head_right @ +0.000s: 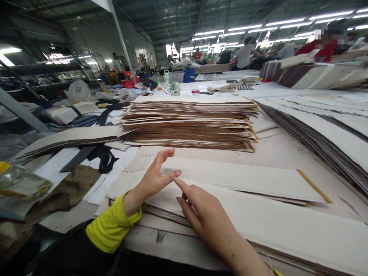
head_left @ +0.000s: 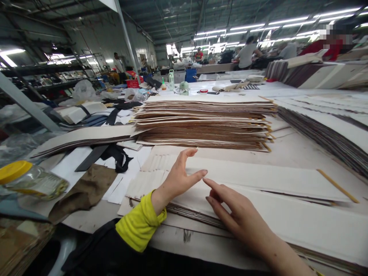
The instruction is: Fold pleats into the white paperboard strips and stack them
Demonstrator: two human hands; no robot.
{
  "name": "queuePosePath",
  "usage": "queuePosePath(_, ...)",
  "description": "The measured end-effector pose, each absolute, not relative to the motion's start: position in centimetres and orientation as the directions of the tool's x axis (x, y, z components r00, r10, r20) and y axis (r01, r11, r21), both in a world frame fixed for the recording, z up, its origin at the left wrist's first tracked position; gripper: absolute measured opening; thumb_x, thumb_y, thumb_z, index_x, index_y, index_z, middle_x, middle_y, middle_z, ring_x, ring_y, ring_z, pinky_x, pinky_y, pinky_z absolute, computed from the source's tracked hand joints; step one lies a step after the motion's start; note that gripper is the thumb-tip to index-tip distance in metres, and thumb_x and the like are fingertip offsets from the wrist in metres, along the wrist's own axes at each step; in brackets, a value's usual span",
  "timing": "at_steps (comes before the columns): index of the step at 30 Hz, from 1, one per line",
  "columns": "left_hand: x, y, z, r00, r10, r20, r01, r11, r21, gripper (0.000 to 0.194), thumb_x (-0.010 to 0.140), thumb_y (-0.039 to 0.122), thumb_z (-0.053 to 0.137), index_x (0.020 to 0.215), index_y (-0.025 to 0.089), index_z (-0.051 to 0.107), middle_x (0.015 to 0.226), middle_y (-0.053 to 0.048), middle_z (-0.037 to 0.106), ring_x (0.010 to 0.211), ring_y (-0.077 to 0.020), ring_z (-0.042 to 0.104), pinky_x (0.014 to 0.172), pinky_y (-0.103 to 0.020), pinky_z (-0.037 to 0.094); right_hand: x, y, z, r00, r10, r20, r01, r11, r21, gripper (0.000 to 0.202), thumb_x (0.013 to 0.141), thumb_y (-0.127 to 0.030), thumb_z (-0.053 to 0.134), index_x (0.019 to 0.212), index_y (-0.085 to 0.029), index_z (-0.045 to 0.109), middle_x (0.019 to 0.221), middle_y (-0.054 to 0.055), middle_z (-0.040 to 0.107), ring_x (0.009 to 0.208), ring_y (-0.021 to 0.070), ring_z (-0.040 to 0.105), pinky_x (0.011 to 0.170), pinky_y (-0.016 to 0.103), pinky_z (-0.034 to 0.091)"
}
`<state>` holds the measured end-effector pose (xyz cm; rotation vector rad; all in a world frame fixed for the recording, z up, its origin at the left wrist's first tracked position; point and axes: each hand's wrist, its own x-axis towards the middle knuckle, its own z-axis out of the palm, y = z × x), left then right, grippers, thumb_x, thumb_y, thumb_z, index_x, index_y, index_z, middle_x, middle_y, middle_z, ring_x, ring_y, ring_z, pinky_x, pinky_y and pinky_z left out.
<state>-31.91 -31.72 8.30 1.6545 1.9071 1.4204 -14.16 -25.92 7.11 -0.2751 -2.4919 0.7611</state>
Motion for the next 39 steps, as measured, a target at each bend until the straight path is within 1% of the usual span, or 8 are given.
queuePosePath(5,-31.9,-31.6,8.3,-0.325,0.866,0.380,0.609,-0.116,0.784,0.053,0.075,0.032,0.060,0.119,0.020,0.035,0.122,-0.009,0.046,0.112,-0.0211,0.044,0.101,-0.042,0.031,-15.4,-25.9,5.7,-0.827,0.311,0.469,0.059,0.876,-0.478,0.044,0.089,-0.020,0.036,0.132,-0.022,0.030,0.083,0.005,0.059,0.074,0.0170,0.056,0.065,0.030,0.047)
queuePosePath(10,-31.9,-31.6,8.2,-0.311,0.878,0.365,0.612,-0.109,0.784,0.052,0.075,0.029,0.060,0.120,0.021,0.035,0.122,-0.009,0.046,0.112,-0.0203,0.044,0.101,-0.041,0.032,-15.6,-25.9,5.0,-0.831,0.336,0.444,0.045,0.835,-0.548,0.044,0.089,-0.019,0.036,0.133,-0.023,0.030,0.086,0.005,0.059,0.079,0.0158,0.058,0.069,0.028,0.048)
queuePosePath(15,-31.8,-31.6,8.3,-0.302,0.885,0.355,0.622,-0.099,0.776,0.051,0.075,0.031,0.060,0.120,0.021,0.036,0.122,-0.009,0.046,0.112,-0.0212,0.044,0.099,-0.041,0.034,-15.5,-25.8,5.4,-0.823,0.385,0.418,0.041,0.774,-0.632,0.040,0.089,-0.019,0.038,0.128,-0.024,0.036,0.085,0.003,0.058,0.075,0.0130,0.056,0.068,0.026,0.047)
queuePosePath(18,-31.6,-31.7,8.4,-0.273,0.895,0.353,0.643,-0.103,0.759,0.053,0.074,0.032,0.060,0.120,0.020,0.037,0.122,-0.009,0.046,0.113,-0.0222,0.044,0.099,-0.041,0.033,-15.3,-25.7,5.4,-0.755,0.452,0.475,0.048,0.760,-0.648,0.036,0.087,-0.021,0.043,0.123,-0.025,0.042,0.081,0.002,0.054,0.071,0.0125,0.054,0.066,0.026,0.047)
queuePosePath(21,-31.3,-31.9,8.6,-0.240,0.911,0.335,0.643,-0.110,0.758,0.055,0.073,0.035,0.062,0.121,0.021,0.038,0.122,-0.009,0.047,0.114,-0.0232,0.044,0.099,-0.042,0.033,-15.3,-25.5,5.3,-0.641,0.520,0.564,0.086,0.779,-0.621,0.031,0.084,-0.024,0.050,0.115,-0.026,0.049,0.094,0.005,0.052,0.084,0.0165,0.054,0.075,0.031,0.047)
queuePosePath(25,-31.1,-32.0,8.8,-0.177,0.944,0.279,0.613,-0.117,0.782,0.057,0.072,0.032,0.063,0.122,0.021,0.038,0.125,-0.009,0.046,0.116,-0.0227,0.043,0.101,-0.041,0.033,-15.4,-25.4,5.3,-0.651,0.466,0.599,0.045,0.811,-0.583,0.028,0.081,-0.023,0.055,0.109,-0.026,0.052,0.116,0.008,0.045,0.109,0.0213,0.045,0.090,0.038,0.043)
queuePosePath(30,-31.3,-32.1,8.8,-0.110,0.973,0.205,0.564,-0.109,0.819,0.063,0.069,0.028,0.066,0.124,0.018,0.037,0.126,-0.011,0.045,0.117,-0.0216,0.042,0.102,-0.039,0.032,-15.3,-25.4,5.5,-0.706,0.440,0.555,0.005,0.786,-0.618,0.021,0.082,-0.022,0.052,0.103,-0.025,0.054,0.115,0.008,0.047,0.109,0.0208,0.046,0.089,0.039,0.044)
queuePosePath(39,-31.2,-32.0,9.0,-0.072,0.986,0.147,0.548,-0.084,0.832,0.063,0.066,0.025,0.067,0.123,0.021,0.039,0.126,-0.010,0.047,0.117,-0.0244,0.043,0.101,-0.044,0.032,-15.4,-25.3,5.5,-0.764,0.409,0.499,-0.004,0.771,-0.637,0.016,0.082,-0.022,0.051,0.098,-0.023,0.055,0.111,0.008,0.051,0.106,0.0205,0.049,0.086,0.037,0.046)
